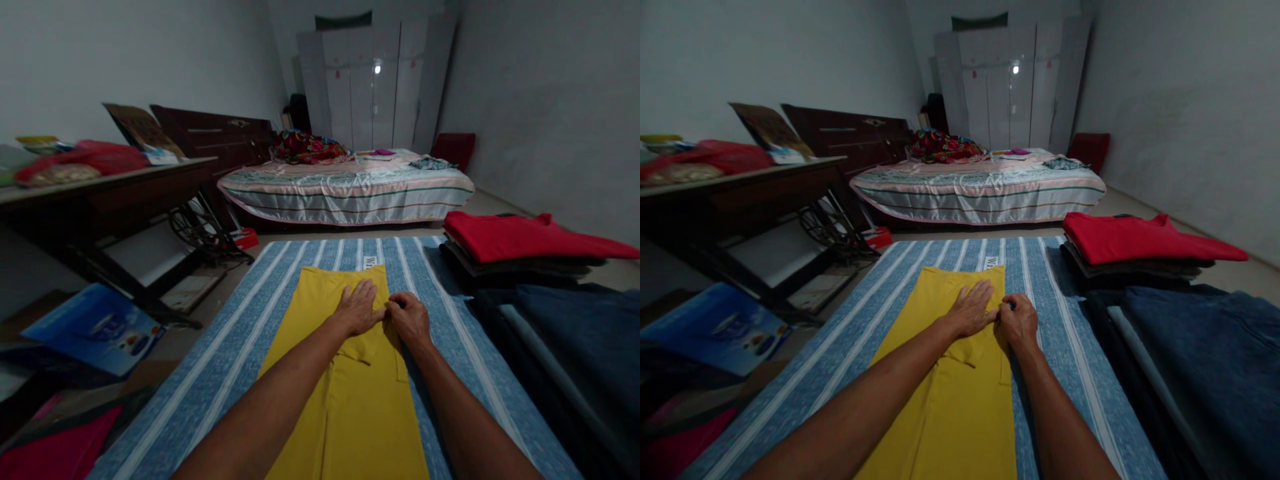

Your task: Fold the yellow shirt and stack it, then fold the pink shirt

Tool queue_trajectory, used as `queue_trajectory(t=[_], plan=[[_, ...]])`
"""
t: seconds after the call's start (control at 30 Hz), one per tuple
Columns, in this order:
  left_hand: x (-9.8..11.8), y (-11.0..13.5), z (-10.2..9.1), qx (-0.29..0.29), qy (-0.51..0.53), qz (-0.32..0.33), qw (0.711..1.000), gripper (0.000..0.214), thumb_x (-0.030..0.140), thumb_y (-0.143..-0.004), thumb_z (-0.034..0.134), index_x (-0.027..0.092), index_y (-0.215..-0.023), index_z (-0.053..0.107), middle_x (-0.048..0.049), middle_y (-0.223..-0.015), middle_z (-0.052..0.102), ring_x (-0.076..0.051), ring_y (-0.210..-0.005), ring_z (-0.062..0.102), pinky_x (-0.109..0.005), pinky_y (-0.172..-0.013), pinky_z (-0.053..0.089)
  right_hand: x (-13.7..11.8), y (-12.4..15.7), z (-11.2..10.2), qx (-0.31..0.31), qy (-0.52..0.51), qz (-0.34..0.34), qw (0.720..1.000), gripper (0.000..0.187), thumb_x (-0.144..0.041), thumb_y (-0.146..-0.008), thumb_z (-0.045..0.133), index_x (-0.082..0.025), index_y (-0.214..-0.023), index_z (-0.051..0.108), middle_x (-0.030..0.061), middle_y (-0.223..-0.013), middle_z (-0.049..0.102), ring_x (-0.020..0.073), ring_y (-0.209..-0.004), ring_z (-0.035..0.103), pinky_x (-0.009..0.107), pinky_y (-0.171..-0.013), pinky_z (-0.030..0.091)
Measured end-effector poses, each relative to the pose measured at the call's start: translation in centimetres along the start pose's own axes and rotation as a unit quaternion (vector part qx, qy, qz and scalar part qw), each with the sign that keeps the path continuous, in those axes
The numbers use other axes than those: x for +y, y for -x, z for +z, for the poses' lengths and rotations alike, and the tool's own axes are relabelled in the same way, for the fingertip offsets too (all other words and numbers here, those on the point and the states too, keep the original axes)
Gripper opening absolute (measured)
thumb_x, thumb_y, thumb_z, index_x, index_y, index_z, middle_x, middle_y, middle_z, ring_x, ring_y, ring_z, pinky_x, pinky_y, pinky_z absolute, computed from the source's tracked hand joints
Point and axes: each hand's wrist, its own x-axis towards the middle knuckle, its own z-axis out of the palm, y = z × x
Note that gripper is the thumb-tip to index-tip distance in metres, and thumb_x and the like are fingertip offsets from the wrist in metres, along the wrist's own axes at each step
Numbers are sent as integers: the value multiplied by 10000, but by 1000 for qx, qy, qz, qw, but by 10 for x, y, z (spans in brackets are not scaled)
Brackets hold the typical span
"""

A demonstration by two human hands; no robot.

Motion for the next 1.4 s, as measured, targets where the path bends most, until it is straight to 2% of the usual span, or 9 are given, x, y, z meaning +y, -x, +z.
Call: queue_trajectory(t=[0.2, 0.33, 0.47, 0.6, 0.7, 0.8, 1.03, 1.17, 1.4], plan=[[-3, -3, -7, -8, 52, -14, 999, 807, 645, -855, 379, 142, -1474, 258, -159, -1566, 208, -278, -1454, 151, -549, -1155, 122, 3, 1, -1, 2, 5, -2, 1000, 224, -334, -691, 502, -207, -734, 681, 52, -825, 679, 220, -795, 622, 338, -773, 469], [-8, 1, -13, 89, 90, -11, 992, 733, 532, -871, 443, 140, -1466, 269, -154, -1548, 269, -257, -1435, 224, -454, -1159, 196, 3, 0, -2, 2, 9, 10, 1000, 254, -376, -705, 499, -207, -724, 688, 54, -808, 685, 222, -781, 621, 335, -751, 468], [-8, 13, -17, 124, 78, 6, 989, 617, 476, -907, 421, 154, -1426, 339, -145, -1546, 277, -259, -1442, 202, -468, -1163, 177, 2, -2, -5, -1, 16, 27, 1000, 298, -415, -709, 492, -201, -717, 700, 64, -810, 695, 229, -785, 625, 340, -758, 465], [-9, 41, -29, 120, 92, 6, 989, 491, 420, -880, 495, 137, -1282, 508, -169, -1466, 407, -289, -1370, 356, -429, -1119, 300, 6, -2, -9, -5, 16, 49, 999, 323, -420, -711, 496, -185, -753, 713, 86, -838, 709, 247, -809, 638, 346, -758, 467], [-15, 86, -39, 95, 101, 9, 990, 389, 347, -849, 535, 143, -1178, 581, -153, -1358, 527, -278, -1285, 466, -386, -1089, 349, 9, -1, -10, -10, 35, 50, 998, 320, -391, -716, 487, -175, -767, 718, 95, -848, 714, 251, -824, 642, 340, -749, 471], [-22, 155, -40, 58, 100, 6, 993, 302, 293, -826, 539, 174, -1093, 615, -114, -1228, 617, -250, -1211, 531, -354, -1053, 391, 7, -1, -12, -23, 62, 50, 997, 304, -354, -705, 484, -166, -747, 718, 107, -854, 711, 256, -837, 634, 341, -748, 463], [-2, 323, -14, 65, 118, 10, 991, 355, 238, -859, 497, 191, -1200, 583, -114, -1287, 602, -232, -1261, 505, -401, -1083, 391, -28, -3, -33, -112, 122, 35, 986, 217, -258, -656, 536, -147, -697, 718, 92, -698, 683, 239, -713, 619, 328, -677, 441], [24, 379, 3, 63, 109, 31, 991, 390, 208, -870, 493, 201, -1252, 570, -113, -1354, 559, -226, -1303, 468, -412, -1117, 366, -59, 44, -59, -141, 143, -34, 979, 264, -284, -692, 558, -154, -854, 722, 109, -946, 699, 246, -872, 619, 348, -805, 442], [46, 418, 20, 90, 95, 49, 990, 384, 162, -844, 505, 217, -1211, 605, -117, -1342, 568, -259, -1300, 469, -458, -1092, 395, -103, 214, -131, -316, 111, -282, 899, 248, -292, -847, 497, -194, -1015, 652, 90, -1023, 674, 216, -959, 613, 344, -860, 469]])
